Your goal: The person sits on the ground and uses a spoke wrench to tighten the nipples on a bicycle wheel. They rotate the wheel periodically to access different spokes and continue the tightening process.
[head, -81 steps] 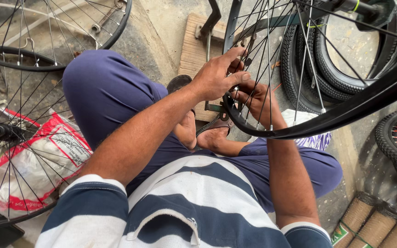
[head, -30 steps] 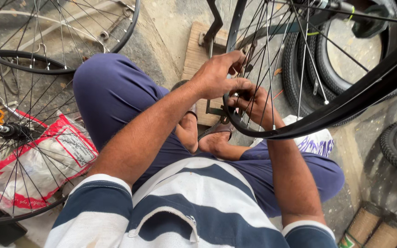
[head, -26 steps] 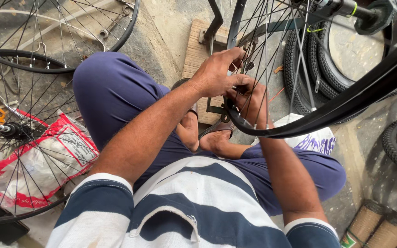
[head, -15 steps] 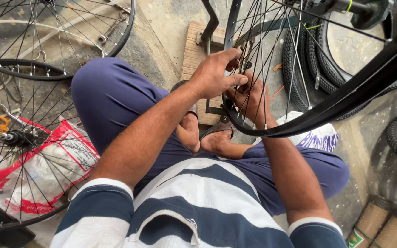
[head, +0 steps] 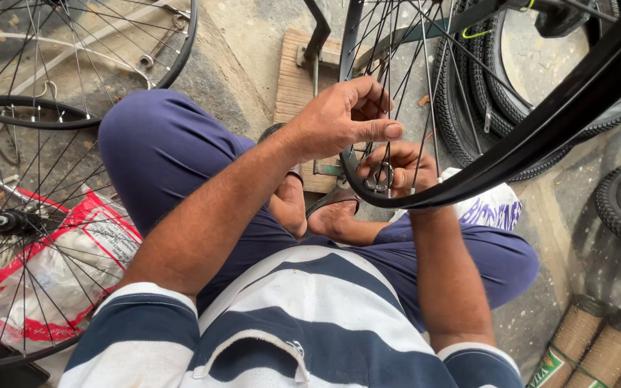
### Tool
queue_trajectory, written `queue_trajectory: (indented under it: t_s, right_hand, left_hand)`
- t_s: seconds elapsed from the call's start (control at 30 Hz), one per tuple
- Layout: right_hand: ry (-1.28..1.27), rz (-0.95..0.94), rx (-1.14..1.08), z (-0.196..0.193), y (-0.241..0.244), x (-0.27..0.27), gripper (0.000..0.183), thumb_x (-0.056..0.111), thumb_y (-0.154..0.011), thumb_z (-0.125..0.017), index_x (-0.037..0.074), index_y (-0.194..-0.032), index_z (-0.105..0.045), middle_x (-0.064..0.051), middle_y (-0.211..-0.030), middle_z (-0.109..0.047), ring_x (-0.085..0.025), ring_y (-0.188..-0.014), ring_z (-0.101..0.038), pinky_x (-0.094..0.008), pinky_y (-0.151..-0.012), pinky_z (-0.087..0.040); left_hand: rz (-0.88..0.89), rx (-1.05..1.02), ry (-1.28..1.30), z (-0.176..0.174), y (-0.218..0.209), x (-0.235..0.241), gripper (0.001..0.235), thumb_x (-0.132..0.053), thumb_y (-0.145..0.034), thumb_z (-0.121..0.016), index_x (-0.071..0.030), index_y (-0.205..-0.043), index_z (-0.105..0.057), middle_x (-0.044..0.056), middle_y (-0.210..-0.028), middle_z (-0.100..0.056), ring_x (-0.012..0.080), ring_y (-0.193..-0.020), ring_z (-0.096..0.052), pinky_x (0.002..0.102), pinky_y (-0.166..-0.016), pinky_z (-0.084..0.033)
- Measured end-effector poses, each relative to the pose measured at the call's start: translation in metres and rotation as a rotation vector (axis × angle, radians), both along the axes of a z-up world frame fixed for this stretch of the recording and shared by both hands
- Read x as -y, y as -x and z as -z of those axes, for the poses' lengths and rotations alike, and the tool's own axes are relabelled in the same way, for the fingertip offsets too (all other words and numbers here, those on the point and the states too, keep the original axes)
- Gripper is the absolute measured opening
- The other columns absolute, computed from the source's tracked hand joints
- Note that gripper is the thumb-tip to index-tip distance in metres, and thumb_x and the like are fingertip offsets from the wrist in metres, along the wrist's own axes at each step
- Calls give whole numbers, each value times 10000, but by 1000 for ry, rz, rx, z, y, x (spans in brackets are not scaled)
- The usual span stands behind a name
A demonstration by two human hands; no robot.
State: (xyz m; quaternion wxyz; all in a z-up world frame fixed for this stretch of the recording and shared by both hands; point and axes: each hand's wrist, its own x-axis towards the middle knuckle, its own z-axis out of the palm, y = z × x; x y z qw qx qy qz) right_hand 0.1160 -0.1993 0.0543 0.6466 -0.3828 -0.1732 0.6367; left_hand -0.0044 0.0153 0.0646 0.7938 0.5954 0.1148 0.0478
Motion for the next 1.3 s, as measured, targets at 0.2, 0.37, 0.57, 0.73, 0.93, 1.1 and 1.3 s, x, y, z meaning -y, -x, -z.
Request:
queue_trajectory:
  t_s: [0.2,0.37,0.57,0.73,0.93,1.1,1.3]
  right_hand:
    - [325,-92,755,6,-1,-14,255,127,-947,-780,3,-1163,-728,-79,-989,-744,-105,-868,-693,-248,-749,-571]
    - [385,-103,772,14,0,-32,333,103,-939,-754,16,-1247,-662,-31,-1057,-755,-92,-874,-667,-250,-722,-550]
    - [413,82,829,30,11,-24,428,94,-933,-761,-23,-1304,-584,-94,-1125,-732,-133,-976,-694,-273,-810,-585]
    - [253,196,783,42,16,-19,395,84,-972,-748,-20,-1292,-542,-101,-1164,-708,-161,-1069,-702,-282,-912,-593]
    - [314,212,852,39,4,-16,314,45,-1016,-746,-23,-1284,-595,-88,-1133,-702,-155,-1025,-676,-280,-889,-575]
    - [182,73,612,17,-1,-18,369,15,-984,-698,2,-1322,-550,-63,-1219,-675,-143,-1168,-643,-292,-1014,-536]
    - [206,-100,546,0,-5,-25,357,64,-993,-697,-17,-1330,-612,-78,-1209,-697,-141,-1090,-654,-296,-947,-550]
  left_hand:
    - [3,-205,-261,14,1,-4,647,-426,-819,-818,-62,-1317,-623,83,-1083,-755,177,-1019,-731,348,-901,-585]
    - [-105,-162,-451,31,-6,-2,712,-389,-835,-830,-45,-1388,-542,104,-1121,-742,225,-1036,-706,374,-894,-545]
    - [-277,-70,-508,40,5,19,340,-333,-897,-784,-54,-1016,-629,92,-893,-675,215,-811,-663,384,-724,-539]
    - [-201,-88,-406,42,5,17,271,-307,-918,-749,-55,-924,-648,67,-814,-685,188,-750,-660,378,-693,-527]
    - [-180,-123,-386,40,3,16,256,-296,-928,-744,-59,-921,-646,63,-790,-683,180,-720,-660,359,-666,-525]
    - [-218,-108,-416,41,1,14,238,-263,-919,-753,-55,-923,-639,50,-776,-692,172,-714,-670,356,-670,-529]
    - [-165,-182,-386,43,1,15,227,-265,-914,-751,-59,-920,-655,56,-764,-691,176,-707,-673,360,-652,-530]
